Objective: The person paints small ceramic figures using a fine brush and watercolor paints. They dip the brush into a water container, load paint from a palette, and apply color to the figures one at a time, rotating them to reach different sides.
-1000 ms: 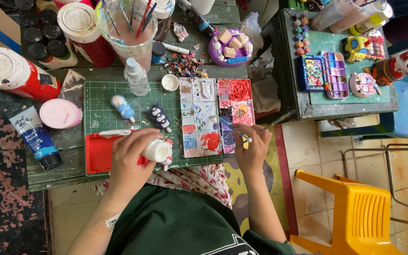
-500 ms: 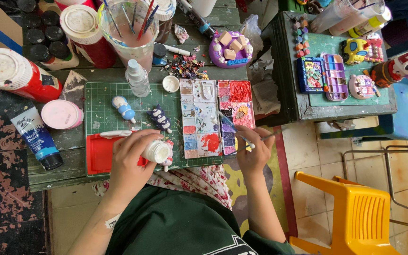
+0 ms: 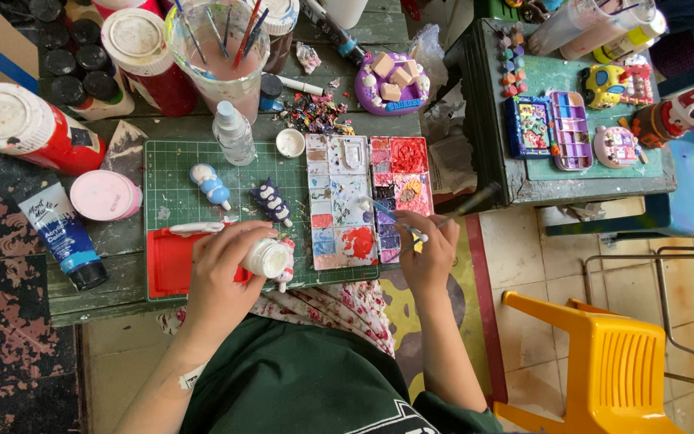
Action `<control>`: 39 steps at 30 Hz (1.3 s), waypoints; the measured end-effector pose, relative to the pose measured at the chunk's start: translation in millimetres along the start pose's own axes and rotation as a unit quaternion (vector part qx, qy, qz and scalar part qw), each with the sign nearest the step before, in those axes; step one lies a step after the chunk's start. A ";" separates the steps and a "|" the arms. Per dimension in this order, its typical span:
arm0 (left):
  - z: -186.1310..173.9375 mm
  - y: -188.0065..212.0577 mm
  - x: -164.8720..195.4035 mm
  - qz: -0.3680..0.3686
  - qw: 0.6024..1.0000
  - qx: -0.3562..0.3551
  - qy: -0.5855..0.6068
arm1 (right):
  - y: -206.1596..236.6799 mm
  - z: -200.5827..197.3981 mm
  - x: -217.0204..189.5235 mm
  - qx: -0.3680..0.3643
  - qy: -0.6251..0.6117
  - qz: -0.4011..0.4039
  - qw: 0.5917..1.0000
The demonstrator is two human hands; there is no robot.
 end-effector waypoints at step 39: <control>-1.9 5.4 -11.6 -0.021 0.999 0.023 0.018 | -12.1 1.6 -10.2 -0.024 -0.013 -0.043 0.999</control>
Point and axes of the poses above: each hand's wrist, its own y-axis away from the middle knuckle, its own z-axis out of the palm, x = y × z, the point moved 9 cm from there along -y, towards the middle knuckle, and after that the axes turned 8 degrees about x, right-handed, at the moved point
